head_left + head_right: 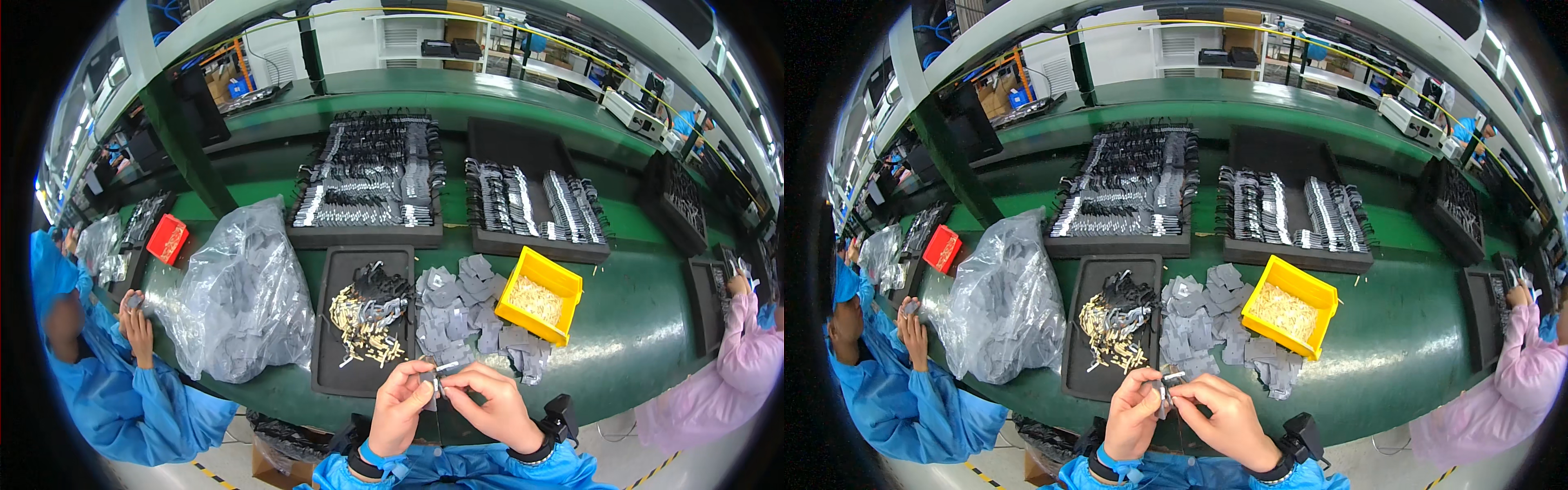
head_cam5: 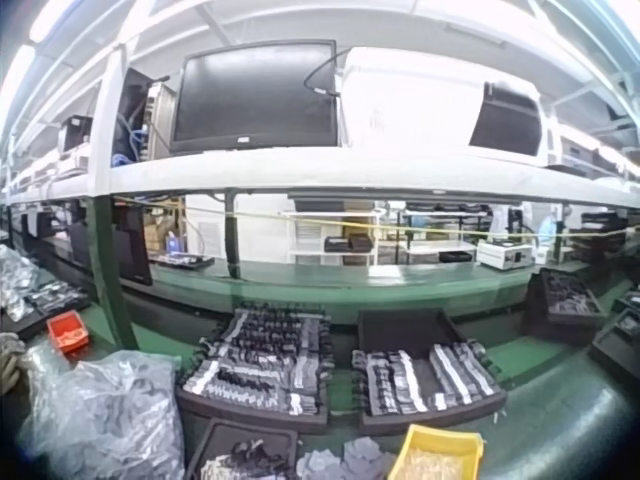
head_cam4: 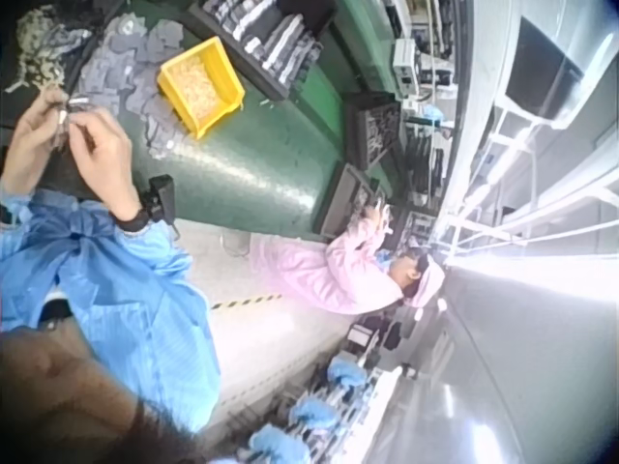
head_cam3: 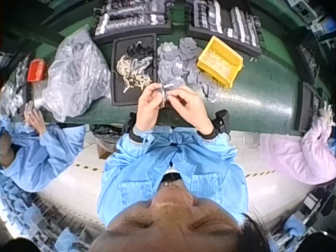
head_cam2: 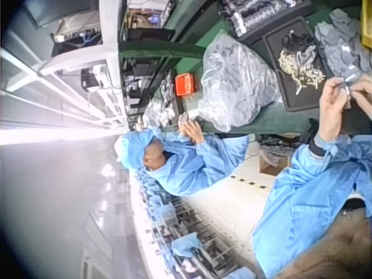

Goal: Assembling small plastic and metal components at a factory workstation.

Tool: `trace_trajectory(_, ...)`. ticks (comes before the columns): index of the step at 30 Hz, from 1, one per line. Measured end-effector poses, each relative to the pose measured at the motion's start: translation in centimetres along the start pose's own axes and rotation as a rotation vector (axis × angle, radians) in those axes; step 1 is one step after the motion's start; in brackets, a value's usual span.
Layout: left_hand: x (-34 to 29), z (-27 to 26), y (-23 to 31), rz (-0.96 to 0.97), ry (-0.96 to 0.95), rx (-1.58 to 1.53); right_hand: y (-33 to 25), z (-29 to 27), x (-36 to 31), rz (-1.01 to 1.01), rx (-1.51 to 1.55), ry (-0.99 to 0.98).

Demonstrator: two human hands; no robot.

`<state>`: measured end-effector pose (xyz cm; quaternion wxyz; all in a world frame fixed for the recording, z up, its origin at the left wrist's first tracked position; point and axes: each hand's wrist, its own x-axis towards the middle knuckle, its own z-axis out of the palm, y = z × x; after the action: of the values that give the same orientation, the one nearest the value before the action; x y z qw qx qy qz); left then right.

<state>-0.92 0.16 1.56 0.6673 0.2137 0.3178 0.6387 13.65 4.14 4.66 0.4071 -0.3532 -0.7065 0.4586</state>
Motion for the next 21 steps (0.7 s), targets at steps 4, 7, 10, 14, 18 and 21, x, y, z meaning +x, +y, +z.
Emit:
trace_trajectory(4,-0.1,0.5,0.0,0.126,0.046,0.245,-0.3,0.0,0.1,-0.113,-0.350,0.082)
trace_trajectory(7,-0.1,0.1,0.0,0.062,0.025,0.173,-0.9,-0.3,-0.1,-0.125,-0.495,0.085)
trace_trajectory(10,-0.4,0.3,-0.1,0.005,0.064,0.058,-1.7,-0.4,-0.4,-0.100,-0.542,0.065)
trace_trajectory(14,-0.5,0.0,0.6,0.012,0.076,0.057,-1.5,-1.2,-0.5,-0.030,-0.543,0.110)
trace_trajectory(18,-0.4,0.2,1.1,-0.269,-0.066,-0.233,-2.1,-2.8,0.7,-0.269,-0.339,0.015)
trace_trajectory(21,-0.6,-0.1,0.8,-0.455,-0.109,-0.334,-2.2,-2.0,1.1,-0.305,-0.295,-0.082)
